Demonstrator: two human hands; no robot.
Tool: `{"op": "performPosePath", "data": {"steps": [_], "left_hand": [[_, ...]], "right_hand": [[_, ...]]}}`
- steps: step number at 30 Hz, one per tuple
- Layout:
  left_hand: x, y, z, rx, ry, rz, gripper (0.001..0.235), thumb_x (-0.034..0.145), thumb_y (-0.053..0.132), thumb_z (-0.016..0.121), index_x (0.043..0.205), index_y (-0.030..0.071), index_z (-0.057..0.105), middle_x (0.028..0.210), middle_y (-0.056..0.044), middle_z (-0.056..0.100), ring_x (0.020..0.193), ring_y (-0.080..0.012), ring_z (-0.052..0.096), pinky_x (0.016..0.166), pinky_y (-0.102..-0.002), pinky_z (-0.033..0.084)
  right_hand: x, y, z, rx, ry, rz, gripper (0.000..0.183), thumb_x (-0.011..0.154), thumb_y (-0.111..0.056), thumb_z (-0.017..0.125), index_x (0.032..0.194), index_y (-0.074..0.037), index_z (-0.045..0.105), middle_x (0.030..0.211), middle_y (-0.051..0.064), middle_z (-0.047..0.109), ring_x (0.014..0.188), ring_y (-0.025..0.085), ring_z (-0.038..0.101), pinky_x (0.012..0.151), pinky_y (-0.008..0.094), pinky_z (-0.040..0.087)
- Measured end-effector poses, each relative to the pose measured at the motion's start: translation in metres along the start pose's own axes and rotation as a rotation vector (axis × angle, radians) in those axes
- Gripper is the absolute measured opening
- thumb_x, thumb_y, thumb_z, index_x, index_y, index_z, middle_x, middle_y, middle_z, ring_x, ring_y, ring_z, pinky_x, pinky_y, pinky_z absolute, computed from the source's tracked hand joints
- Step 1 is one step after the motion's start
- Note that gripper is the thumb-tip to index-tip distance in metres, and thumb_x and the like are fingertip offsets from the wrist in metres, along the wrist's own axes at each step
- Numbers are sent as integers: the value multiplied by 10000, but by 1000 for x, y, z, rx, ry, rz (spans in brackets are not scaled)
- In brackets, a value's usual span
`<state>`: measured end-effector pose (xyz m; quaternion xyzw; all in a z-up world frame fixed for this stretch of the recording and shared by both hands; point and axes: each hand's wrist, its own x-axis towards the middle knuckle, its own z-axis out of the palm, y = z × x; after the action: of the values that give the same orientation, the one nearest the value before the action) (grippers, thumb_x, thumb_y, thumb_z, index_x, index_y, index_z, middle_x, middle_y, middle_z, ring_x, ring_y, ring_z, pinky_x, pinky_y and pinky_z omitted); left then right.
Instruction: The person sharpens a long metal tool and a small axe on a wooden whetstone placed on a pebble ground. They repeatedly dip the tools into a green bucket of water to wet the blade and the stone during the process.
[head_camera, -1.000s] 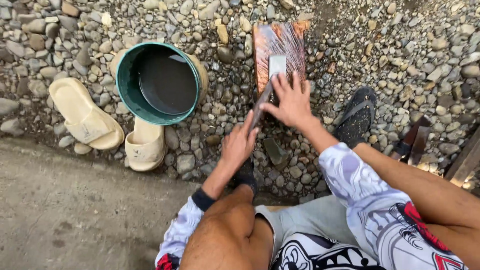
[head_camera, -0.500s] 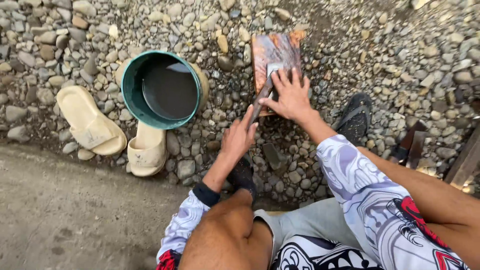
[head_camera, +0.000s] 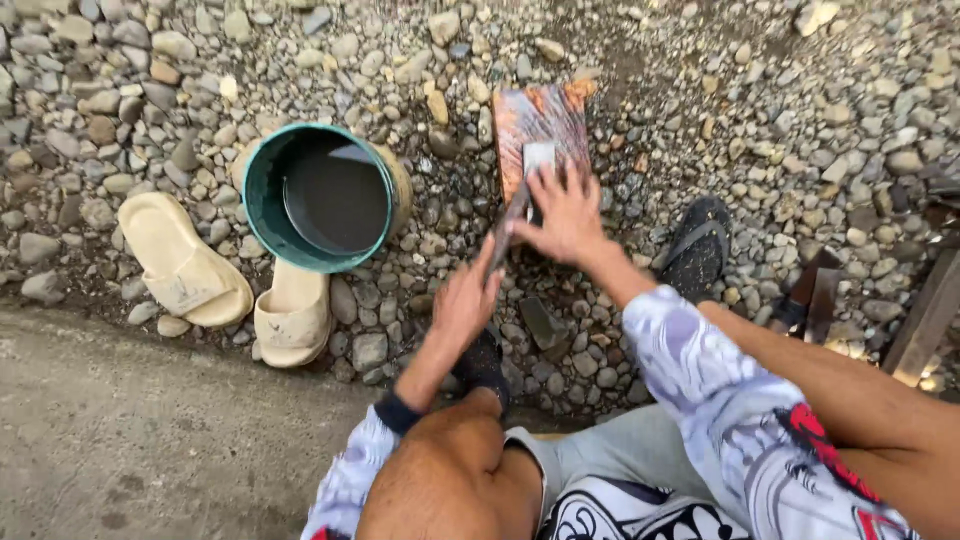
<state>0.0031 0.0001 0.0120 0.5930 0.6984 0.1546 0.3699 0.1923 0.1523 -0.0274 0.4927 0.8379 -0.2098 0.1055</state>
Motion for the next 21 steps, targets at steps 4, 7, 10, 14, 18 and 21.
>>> {"op": "performPosePath", "data": {"steps": [4, 7, 10, 14, 18, 21], "left_hand": [[-33, -14, 18, -34, -101, -94, 659, 997, 403, 557, 1598, 237, 343, 924, -273, 665, 769, -457, 688, 689, -552, 562], [-30, -13, 20, -5, -70, -75, 647, 1014, 391, 565, 1598, 219, 345, 960, -284, 671, 799, -478, 679, 702, -566, 554], [11, 2, 4, 13, 11, -7, 636, 1019, 379, 564, 1600, 226, 353, 959, -277, 686, 806, -496, 667, 704, -585, 540], [-20, 0, 10, 11, -54, -57, 655, 1006, 388, 569, 1601, 226, 346, 920, -274, 684, 796, -485, 676, 705, -580, 543], [-20, -7, 20, -31, -56, -64, 673, 997, 390, 573, 1597, 201, 336, 869, -260, 676, 742, -456, 683, 653, -555, 547], [11, -5, 19, -15, -37, -43, 659, 1007, 384, 568, 1598, 201, 342, 856, -240, 684, 733, -447, 678, 647, -548, 542]], "right_hand": [[-43, -20, 17, 92, 11, -39, 1078, 833, -882, 401, 1585, -113, 329, 1647, 192, 251, 1503, 490, 137, 1122, 693, 18], [-41, -20, 6, -80, -43, -29, 1058, 884, -876, 383, 1620, -119, 323, 1668, 143, 279, 1547, 463, 159, 1212, 722, 13], [-2, -3, -27, 29, -16, 17, 1104, 830, -898, 364, 1627, -136, 310, 1701, 137, 236, 1561, 477, 157, 1213, 660, 102], [-24, -10, -3, 6, -51, -18, 1088, 833, -896, 370, 1604, -133, 287, 1680, 150, 182, 1512, 479, 133, 1163, 686, 57], [-34, -7, 21, -161, -87, -44, 1063, 846, -912, 331, 1606, -170, 278, 1660, 138, 174, 1508, 470, 124, 1178, 701, 30], [-2, 3, -28, 108, -20, 60, 1137, 795, -933, 341, 1621, -153, 303, 1702, 120, 217, 1544, 457, 166, 1193, 679, 71]]}}
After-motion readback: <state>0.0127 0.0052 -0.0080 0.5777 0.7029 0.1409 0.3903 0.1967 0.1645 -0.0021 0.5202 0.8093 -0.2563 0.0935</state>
